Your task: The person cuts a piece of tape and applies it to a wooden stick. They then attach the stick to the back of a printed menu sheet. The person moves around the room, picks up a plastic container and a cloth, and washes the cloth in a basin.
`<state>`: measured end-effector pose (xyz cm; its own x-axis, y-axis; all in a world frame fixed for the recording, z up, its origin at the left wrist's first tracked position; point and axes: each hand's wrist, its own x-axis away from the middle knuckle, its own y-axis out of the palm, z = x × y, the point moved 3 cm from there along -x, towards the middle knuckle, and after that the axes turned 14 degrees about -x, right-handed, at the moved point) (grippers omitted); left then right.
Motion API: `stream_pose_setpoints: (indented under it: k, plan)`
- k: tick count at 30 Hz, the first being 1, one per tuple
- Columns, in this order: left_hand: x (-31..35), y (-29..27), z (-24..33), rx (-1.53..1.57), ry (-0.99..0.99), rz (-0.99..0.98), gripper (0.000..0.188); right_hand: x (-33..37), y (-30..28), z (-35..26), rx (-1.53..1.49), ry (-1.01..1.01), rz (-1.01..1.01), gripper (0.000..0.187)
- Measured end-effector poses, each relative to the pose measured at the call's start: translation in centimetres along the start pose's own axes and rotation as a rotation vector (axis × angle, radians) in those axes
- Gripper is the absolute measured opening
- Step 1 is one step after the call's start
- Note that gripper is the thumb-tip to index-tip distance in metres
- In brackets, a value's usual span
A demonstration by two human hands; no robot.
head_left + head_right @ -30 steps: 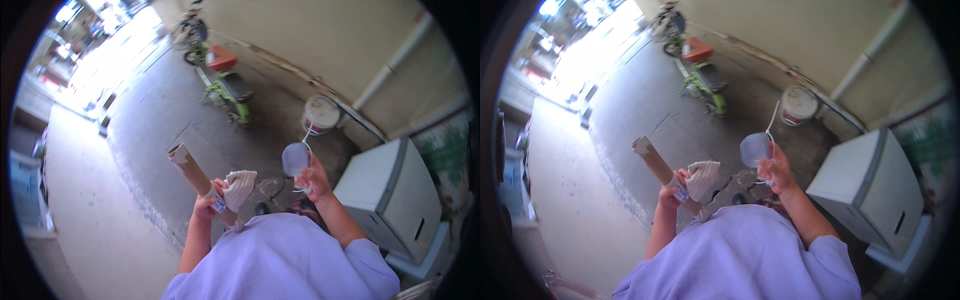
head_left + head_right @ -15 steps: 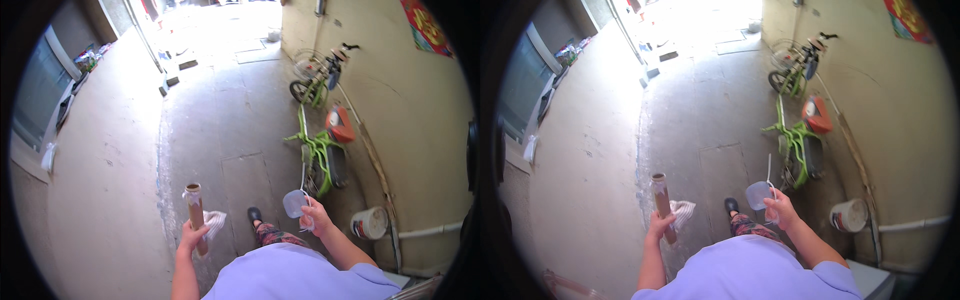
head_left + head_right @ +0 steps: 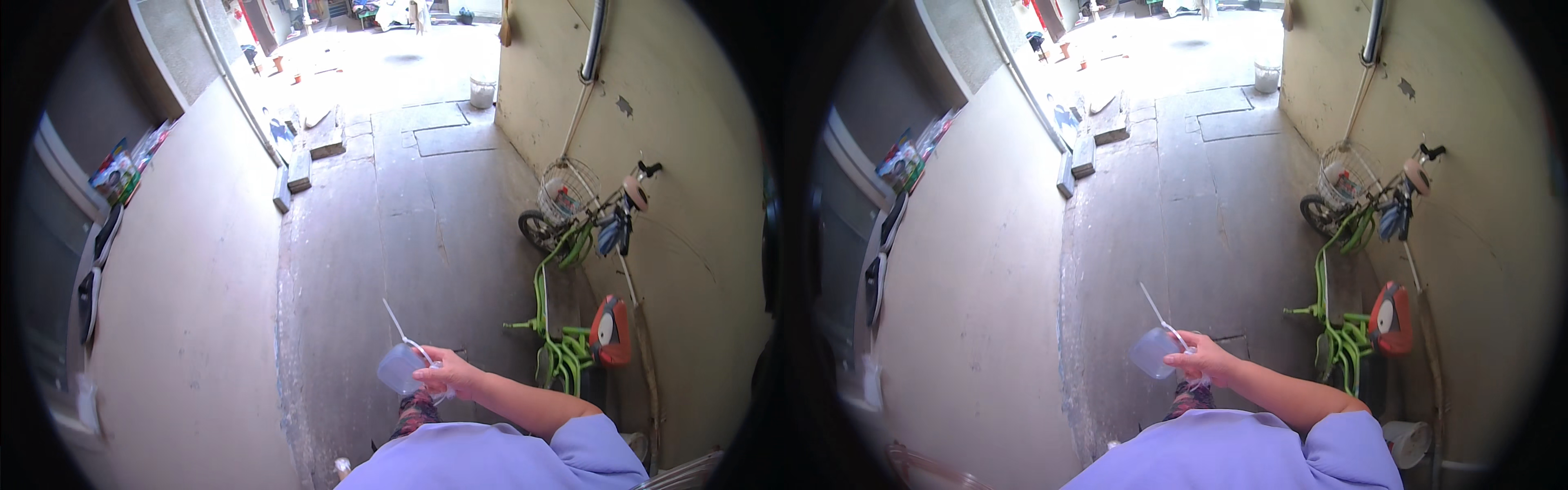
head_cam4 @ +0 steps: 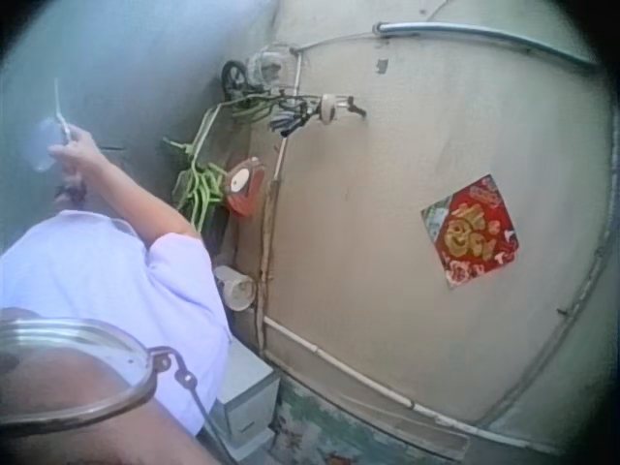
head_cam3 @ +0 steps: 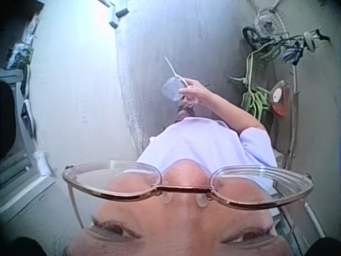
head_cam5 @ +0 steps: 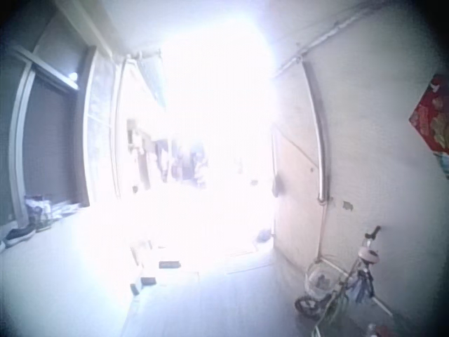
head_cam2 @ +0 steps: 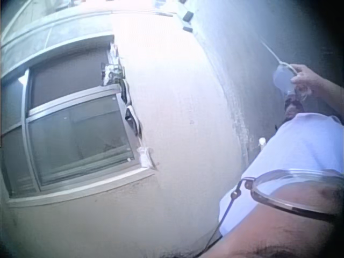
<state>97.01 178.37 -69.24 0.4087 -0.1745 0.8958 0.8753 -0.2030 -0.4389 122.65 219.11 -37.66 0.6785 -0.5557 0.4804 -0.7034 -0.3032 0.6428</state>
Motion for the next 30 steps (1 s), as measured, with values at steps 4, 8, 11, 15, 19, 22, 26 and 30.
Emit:
stream_pose_setpoints:
  k: [4, 8, 11, 15, 19, 22, 26, 30]
  plan:
    - [-4.4, -5.7, 14.0, -0.074, -0.001, -0.017, 0.055, -7.6, -5.9, -6.7, -0.230, -0.025, 0.100, 0.050]
    - [-7.8, -15.7, 33.5, -0.101, 0.114, 0.011, 0.057, -11.6, -11.0, -16.2, -0.623, -0.029, 0.196, 0.031]
    - [-10.2, -24.9, 51.6, -0.192, 0.447, 0.151, 0.059, -15.1, -12.9, -25.3, -0.631, -0.082, 0.239, 0.030]
    - [-10.9, -34.6, 75.8, -0.365, 0.652, 0.405, 0.058, -20.8, -16.3, -37.1, -0.629, -0.247, 0.250, 0.032]
    - [-11.8, -37.0, 91.4, -0.449, 0.638, 0.469, 0.059, -29.3, -25.5, -45.6, -0.705, -0.178, 0.285, 0.027]
    - [-14.7, -36.9, 94.8, -0.541, 0.468, 0.300, 0.063, -36.4, -28.0, -54.8, -0.737, -0.170, 0.293, 0.024]
    - [-16.5, -37.4, 102.7, -0.603, 0.325, 0.123, 0.067, -44.9, -28.7, -71.3, -0.511, -0.293, 0.256, 0.024]
    - [-20.0, -39.5, 114.0, -0.596, 0.273, 0.056, 0.067, -52.6, -33.4, -83.1, -0.428, -0.271, 0.314, 0.025]
